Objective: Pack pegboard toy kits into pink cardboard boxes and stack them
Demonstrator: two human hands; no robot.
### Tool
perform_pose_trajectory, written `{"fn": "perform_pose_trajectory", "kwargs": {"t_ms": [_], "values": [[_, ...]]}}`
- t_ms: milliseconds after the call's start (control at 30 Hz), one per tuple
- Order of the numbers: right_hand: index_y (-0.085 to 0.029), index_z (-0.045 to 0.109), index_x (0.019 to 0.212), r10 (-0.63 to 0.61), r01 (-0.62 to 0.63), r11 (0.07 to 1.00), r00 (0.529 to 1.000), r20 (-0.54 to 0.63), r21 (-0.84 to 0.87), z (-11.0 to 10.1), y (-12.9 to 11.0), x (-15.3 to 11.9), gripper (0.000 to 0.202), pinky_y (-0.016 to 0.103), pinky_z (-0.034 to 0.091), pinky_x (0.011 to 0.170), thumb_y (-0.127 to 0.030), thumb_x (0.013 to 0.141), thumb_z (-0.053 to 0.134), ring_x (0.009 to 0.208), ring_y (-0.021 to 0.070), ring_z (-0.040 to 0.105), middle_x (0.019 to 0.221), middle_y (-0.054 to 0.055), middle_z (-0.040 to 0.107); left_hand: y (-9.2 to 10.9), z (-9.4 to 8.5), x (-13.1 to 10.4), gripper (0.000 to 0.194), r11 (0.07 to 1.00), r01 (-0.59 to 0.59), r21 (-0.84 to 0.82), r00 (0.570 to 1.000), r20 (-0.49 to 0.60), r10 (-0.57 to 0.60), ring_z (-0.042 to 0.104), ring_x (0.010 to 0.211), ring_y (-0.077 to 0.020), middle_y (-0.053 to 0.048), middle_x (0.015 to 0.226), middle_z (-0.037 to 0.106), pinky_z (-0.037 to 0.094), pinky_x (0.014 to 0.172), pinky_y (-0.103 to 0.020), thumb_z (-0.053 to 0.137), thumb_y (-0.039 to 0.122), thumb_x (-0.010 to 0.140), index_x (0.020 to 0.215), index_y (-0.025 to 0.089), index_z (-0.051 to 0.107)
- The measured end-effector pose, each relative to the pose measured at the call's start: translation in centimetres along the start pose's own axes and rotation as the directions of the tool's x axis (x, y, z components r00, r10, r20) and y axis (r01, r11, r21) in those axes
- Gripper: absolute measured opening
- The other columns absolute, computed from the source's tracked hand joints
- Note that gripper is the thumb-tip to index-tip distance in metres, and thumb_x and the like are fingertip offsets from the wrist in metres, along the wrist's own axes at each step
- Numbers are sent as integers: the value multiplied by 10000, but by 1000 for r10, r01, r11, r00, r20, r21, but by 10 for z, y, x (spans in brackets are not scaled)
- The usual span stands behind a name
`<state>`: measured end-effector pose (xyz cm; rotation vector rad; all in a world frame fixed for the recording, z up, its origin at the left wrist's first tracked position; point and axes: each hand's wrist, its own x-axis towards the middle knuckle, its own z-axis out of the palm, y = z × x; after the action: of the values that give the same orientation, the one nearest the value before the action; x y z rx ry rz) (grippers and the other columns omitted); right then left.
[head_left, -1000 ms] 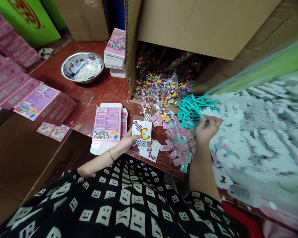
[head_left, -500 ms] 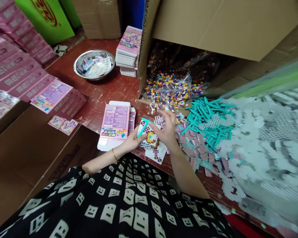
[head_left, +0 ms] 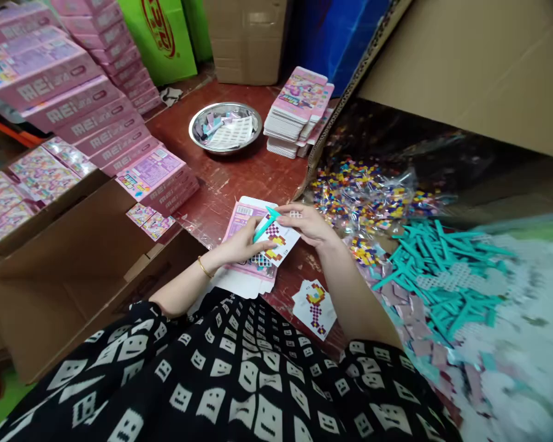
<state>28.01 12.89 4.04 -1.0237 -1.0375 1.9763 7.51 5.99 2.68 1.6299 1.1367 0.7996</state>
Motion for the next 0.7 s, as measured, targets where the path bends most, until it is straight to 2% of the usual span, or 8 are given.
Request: {"fn": "perform_pose_trajectory", "kwargs": {"t_ms": [67, 133, 167, 233, 300, 467, 567, 700], "values": [[-195, 756, 800, -5, 6, 999, 1000, -30, 35, -3, -2, 12, 453, 278, 625, 687, -254, 410, 980, 652, 133, 708, 734, -2, 759, -16, -14, 2, 641, 999, 35, -9, 969, -243, -36, 625, 1125, -267, -145, 1269, 599, 518, 970, -427, 719, 492, 831, 1325, 179, 455], [-207, 747, 808, -47, 54, 997, 993, -107, 61, -11, -3, 19, 485, 279, 625, 706, -260, 392, 991, 671, 138, 716, 743, -8, 764, -33, -28, 6, 599, 988, 152, 20, 872, -474, -125, 625, 1077, -248, -134, 1205, 616, 512, 936, -405, 742, 499, 810, 1254, 172, 508], [-215, 741, 812, -74, 84, 994, 986, -150, 66, -16, -3, 22, 498, 279, 625, 713, -268, 388, 995, 677, 139, 718, 748, -14, 766, -41, -34, 8, 578, 971, 239, 20, 826, -530, -192, 627, 1038, -241, -127, 1152, 630, 509, 913, -393, 768, 495, 785, 1198, 159, 542], [-226, 730, 826, -111, 127, 990, 969, -223, 60, -26, -3, 24, 522, 278, 621, 708, -295, 384, 999, 677, 141, 718, 750, -24, 766, -55, -43, 13, 574, 925, 379, -14, 789, -518, -331, 628, 941, -220, -103, 1046, 648, 503, 853, -362, 837, 478, 707, 1095, 137, 588], [-229, 725, 843, -131, 147, 988, 954, -271, 41, -35, -4, 24, 538, 283, 617, 699, -322, 389, 998, 674, 144, 715, 752, -27, 764, -64, -47, 20, 581, 908, 412, -72, 799, -451, -398, 616, 849, -191, -71, 968, 648, 491, 785, -326, 863, 477, 664, 1056, 136, 605], [-259, 707, 909, -313, 312, 948, 893, -324, -55, -50, -20, 14, 503, 368, 633, 769, -389, 496, 964, 753, 183, 729, 828, -21, 764, -60, -47, 46, 542, 949, 302, 90, 879, -411, -241, 598, 947, -239, -79, 953, 632, 482, 852, -343, 824, 573, 669, 969, 160, 641], [-280, 698, 962, -408, 394, 913, 854, -322, -111, -54, -34, 6, 485, 420, 635, 791, -444, 568, 927, 812, 209, 734, 869, -17, 757, -53, -43, 65, 493, 914, 325, 245, 879, -434, -197, 546, 1136, -300, -142, 1116, 618, 424, 1010, -399, 786, 521, 738, 1015, 147, 626], [-275, 687, 957, -421, 398, 907, 840, -343, -138, -56, -36, -4, 493, 430, 631, 780, -456, 564, 924, 810, 210, 727, 868, -17, 748, -50, -35, 77, 231, 886, 384, 261, 876, -407, -260, 569, 1110, -288, -173, 1108, 641, 416, 1023, -412, 602, 346, 913, 1007, 135, 609]]}}
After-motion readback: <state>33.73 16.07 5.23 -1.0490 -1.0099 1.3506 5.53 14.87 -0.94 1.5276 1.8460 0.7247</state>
